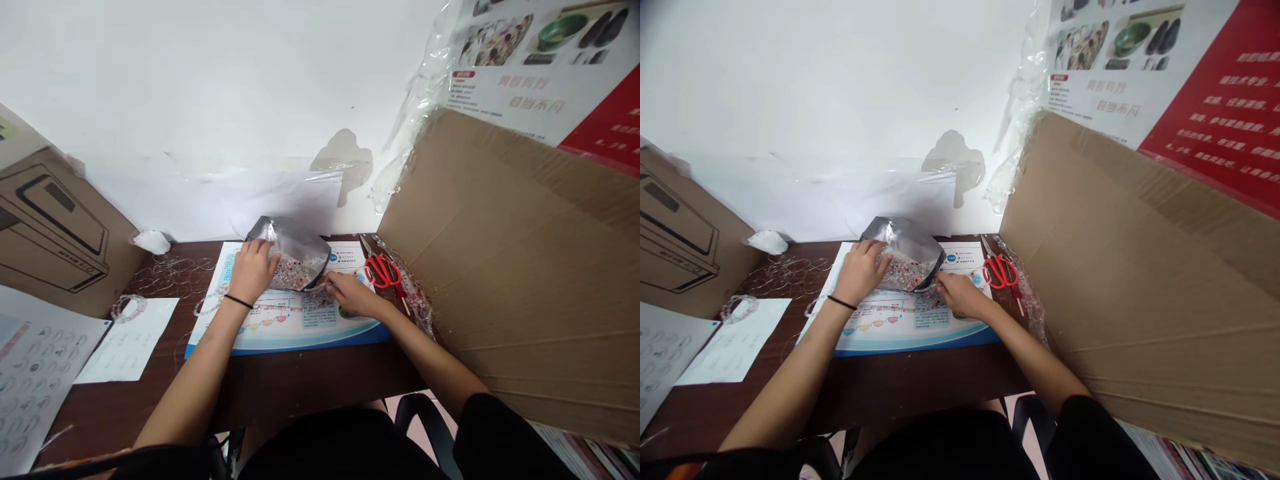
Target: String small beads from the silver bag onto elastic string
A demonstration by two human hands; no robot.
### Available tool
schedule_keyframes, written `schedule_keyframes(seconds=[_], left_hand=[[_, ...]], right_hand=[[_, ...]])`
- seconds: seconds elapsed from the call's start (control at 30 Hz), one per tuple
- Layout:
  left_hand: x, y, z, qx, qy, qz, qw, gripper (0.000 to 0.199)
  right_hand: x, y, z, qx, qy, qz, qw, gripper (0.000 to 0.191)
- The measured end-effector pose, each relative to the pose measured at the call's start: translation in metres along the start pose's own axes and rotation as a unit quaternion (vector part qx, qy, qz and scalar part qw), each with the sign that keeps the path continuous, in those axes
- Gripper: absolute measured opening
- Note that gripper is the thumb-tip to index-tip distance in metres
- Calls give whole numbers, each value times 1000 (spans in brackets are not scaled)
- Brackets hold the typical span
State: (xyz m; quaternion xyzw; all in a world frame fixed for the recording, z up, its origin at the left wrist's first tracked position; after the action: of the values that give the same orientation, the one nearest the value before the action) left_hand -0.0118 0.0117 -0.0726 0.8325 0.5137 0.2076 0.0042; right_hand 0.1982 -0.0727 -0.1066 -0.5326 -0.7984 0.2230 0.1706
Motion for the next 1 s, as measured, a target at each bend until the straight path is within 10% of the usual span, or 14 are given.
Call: schedule_keyframes(seconds=[0.27, 0.57, 0.87, 1.0], left_hand=[[15, 49, -25, -386, -240, 146, 879, 47], [52, 27, -45, -367, -128, 95, 917, 32], [61, 29, -47, -647, 9, -21, 762, 31], [64, 15, -43, -689, -32, -65, 721, 29]], right_hand=[[23, -51, -58, 77, 127, 11, 989, 16], [69, -63, -93, 166, 183, -31, 968, 15], [72, -9, -76, 274, -182, -24, 944, 18], [64, 6, -78, 261, -222, -12, 940, 17]])
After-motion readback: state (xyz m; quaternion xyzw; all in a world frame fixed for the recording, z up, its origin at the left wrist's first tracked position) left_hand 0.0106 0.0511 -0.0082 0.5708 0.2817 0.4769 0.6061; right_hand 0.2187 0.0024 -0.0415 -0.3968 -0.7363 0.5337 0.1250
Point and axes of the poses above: each hand's wrist, its own x-axis towards the middle knuckle, its own z-axis out of the palm, y = z × x, the point moved 3 cm from there along x, towards the middle knuckle, and after that the axes turned 1 degree about -y, right-handed, at the moved point
